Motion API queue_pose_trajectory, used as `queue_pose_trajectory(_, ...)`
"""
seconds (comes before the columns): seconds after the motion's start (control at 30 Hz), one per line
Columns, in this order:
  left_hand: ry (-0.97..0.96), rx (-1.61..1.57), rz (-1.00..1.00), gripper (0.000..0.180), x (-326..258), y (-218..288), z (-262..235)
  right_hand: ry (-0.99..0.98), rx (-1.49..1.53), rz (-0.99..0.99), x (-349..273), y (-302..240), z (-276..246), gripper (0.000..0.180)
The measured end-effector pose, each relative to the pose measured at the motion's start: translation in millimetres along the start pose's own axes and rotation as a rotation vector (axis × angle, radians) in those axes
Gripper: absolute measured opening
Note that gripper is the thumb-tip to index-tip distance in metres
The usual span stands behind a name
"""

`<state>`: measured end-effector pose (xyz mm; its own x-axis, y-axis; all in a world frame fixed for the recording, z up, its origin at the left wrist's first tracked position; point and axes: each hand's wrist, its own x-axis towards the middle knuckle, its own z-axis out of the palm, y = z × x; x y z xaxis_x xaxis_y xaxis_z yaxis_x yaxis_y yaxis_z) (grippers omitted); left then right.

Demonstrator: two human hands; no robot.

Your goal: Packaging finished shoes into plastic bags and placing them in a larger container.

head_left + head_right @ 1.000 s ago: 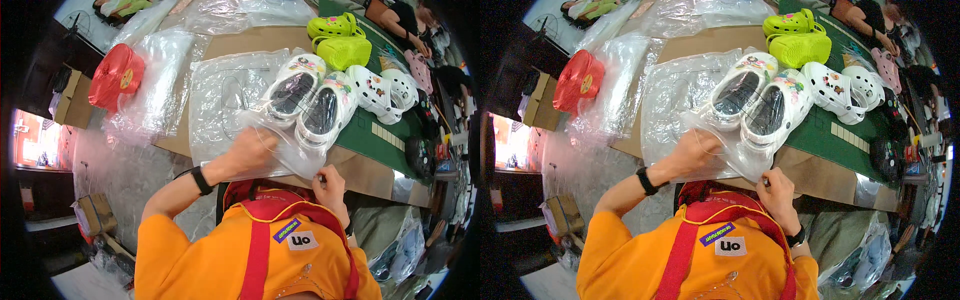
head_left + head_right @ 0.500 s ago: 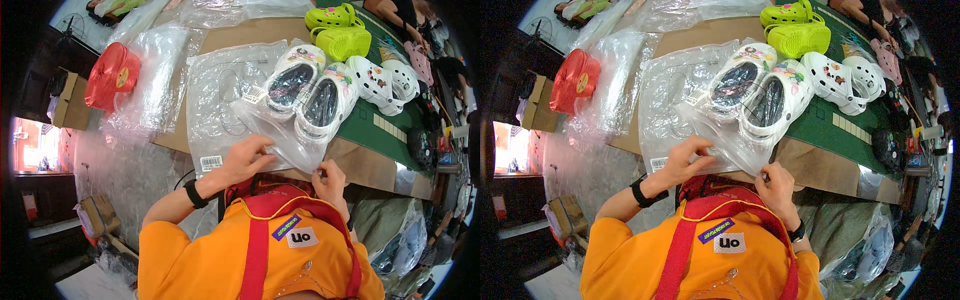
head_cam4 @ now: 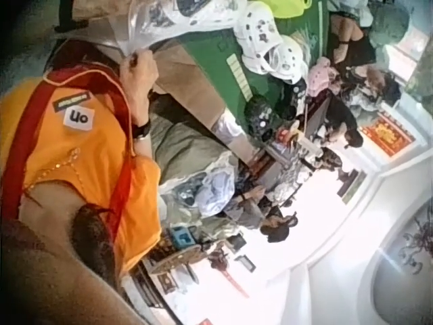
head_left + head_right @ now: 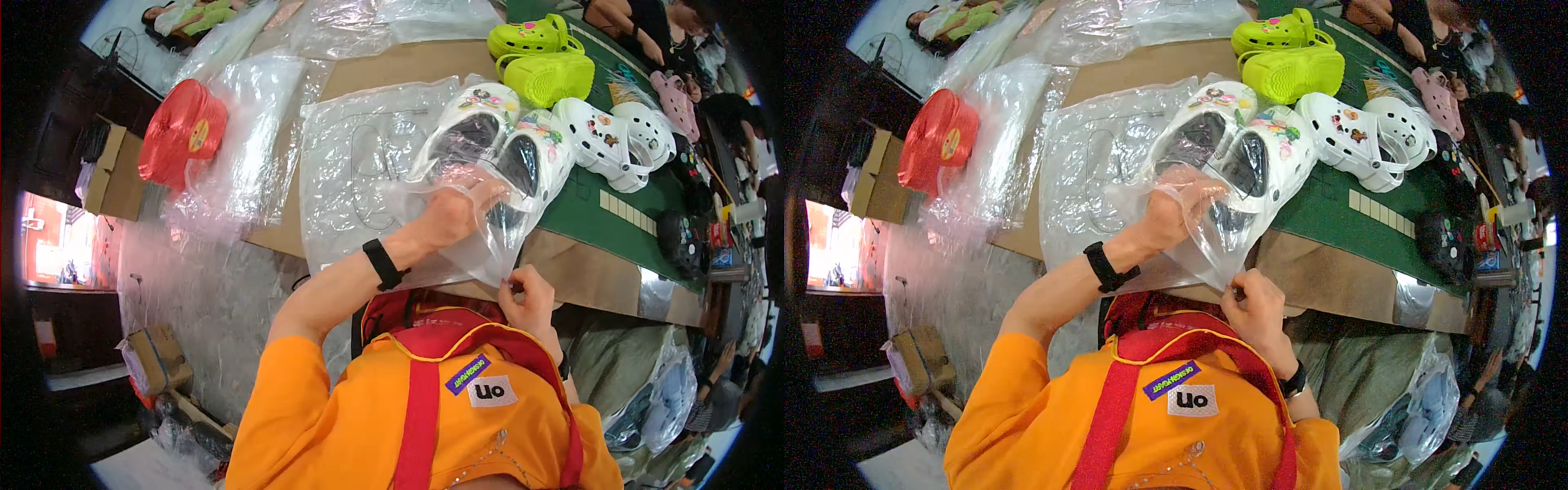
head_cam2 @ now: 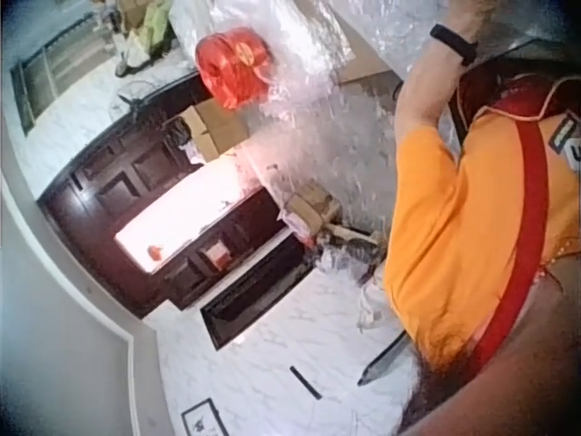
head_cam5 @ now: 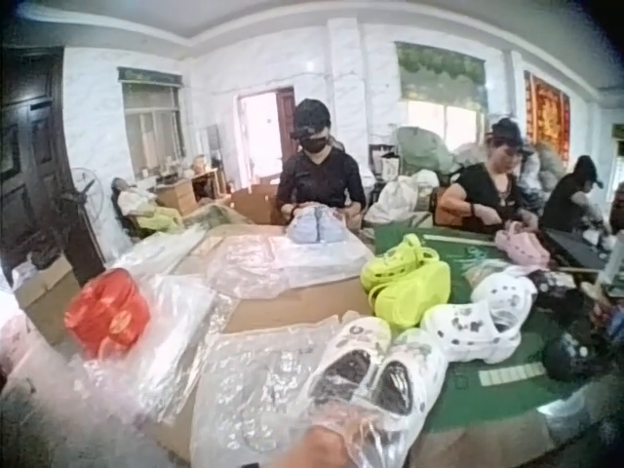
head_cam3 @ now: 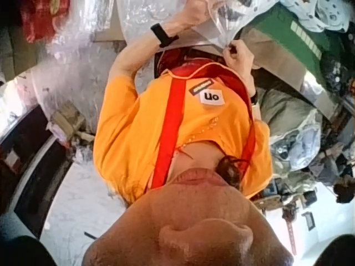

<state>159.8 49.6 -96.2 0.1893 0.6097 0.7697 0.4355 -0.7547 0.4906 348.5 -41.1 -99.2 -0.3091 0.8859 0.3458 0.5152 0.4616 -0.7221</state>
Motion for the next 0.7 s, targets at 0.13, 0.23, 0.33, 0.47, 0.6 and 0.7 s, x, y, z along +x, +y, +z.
queue_pose_trajectory(0.13,0.011,0.138,0.025,0.021,7,-1,1,0.045,0.019,0.021,3,1,1,0.016)
queue_pose_trajectory(0.23,0.112,0.095,-0.211,0.018,-2,-19,10,0.024,0.012,-0.034,4,0,2,0.016)
queue_pose_trajectory(0.33,0.107,0.205,-0.480,0.017,11,-23,1,-0.029,-0.051,-0.110,4,2,4,0.016)
queue_pose_trajectory(0.47,-0.338,0.473,-0.420,0.025,17,-37,-2,-0.030,-0.047,-0.112,2,2,4,0.015)
queue_pose_trajectory(0.6,-0.519,0.445,-0.237,0.030,15,-46,-13,-0.059,0.033,-0.043,1,1,-5,0.012)
queue_pose_trajectory(0.7,-0.531,0.640,-0.157,0.041,11,-32,-19,-0.058,0.379,0.415,-5,7,-7,0.014)
